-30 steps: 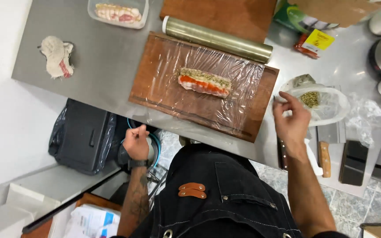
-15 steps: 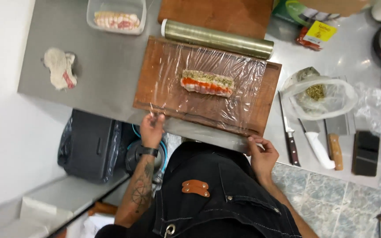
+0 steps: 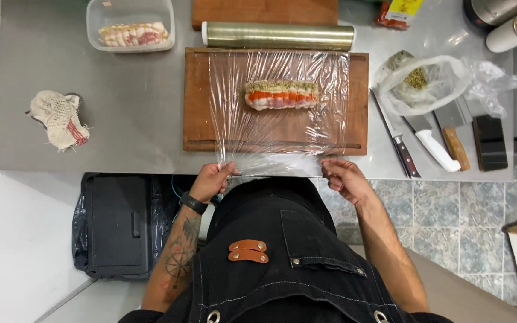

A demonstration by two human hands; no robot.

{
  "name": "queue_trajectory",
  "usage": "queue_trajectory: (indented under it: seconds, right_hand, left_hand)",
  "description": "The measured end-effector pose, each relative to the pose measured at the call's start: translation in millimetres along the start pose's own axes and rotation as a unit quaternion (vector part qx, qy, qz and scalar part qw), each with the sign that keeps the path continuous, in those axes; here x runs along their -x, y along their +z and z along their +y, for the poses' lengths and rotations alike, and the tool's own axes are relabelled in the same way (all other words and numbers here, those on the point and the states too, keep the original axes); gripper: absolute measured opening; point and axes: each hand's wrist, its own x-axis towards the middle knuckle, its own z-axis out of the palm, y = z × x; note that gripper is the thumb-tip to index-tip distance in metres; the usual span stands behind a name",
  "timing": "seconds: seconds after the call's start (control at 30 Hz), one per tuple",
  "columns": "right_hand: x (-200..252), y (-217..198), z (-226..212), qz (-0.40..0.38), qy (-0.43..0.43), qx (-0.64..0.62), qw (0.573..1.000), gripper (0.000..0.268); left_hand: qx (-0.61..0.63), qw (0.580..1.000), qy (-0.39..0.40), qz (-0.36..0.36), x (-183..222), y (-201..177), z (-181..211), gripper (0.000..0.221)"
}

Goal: Wrapping meat rolls in bacon strips and then sealing them tightly with plastic wrap on a preparation table.

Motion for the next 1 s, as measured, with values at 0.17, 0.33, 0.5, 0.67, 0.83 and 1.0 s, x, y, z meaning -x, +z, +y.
queue_trajectory:
  seconds: [0.17, 0.33, 0.5, 0.67, 0.83, 1.0]
  right_hand:
    - [-4, 24, 13, 0.007, 0.057, 0.033, 0.998, 0.058]
    - [-6, 95, 42, -0.192, 0.129, -0.105, 0.967, 0.095]
    - [-39, 73, 31, -0.128, 0.058, -0.302, 0.943, 0.030]
    - [-24, 25, 16, -0.047, 0.004, -0.315, 0.948, 0.023]
    - [-17, 33, 33, -0.155, 0.084, -0.398, 0.900, 0.080]
    - [-31, 72, 2, -0.124, 0.076, -0.404, 0.903, 0.065]
  left_hand:
    - [0.010, 0.999, 0.003, -0.037, 1, -6, 9, 0.038]
    - [0.077, 0.995, 0.010, -0.060, -3, 0, 14, 0.041]
    - [0.098, 0.993, 0.042, -0.048, -4, -2, 12, 0.044]
    - [0.104, 0.991, 0.056, -0.064, -8, -1, 10, 0.044]
    - [0.123, 0.988, 0.064, -0.074, -6, 1, 13, 0.046]
    - [0.173, 0.979, 0.076, -0.073, -4, 4, 17, 0.047]
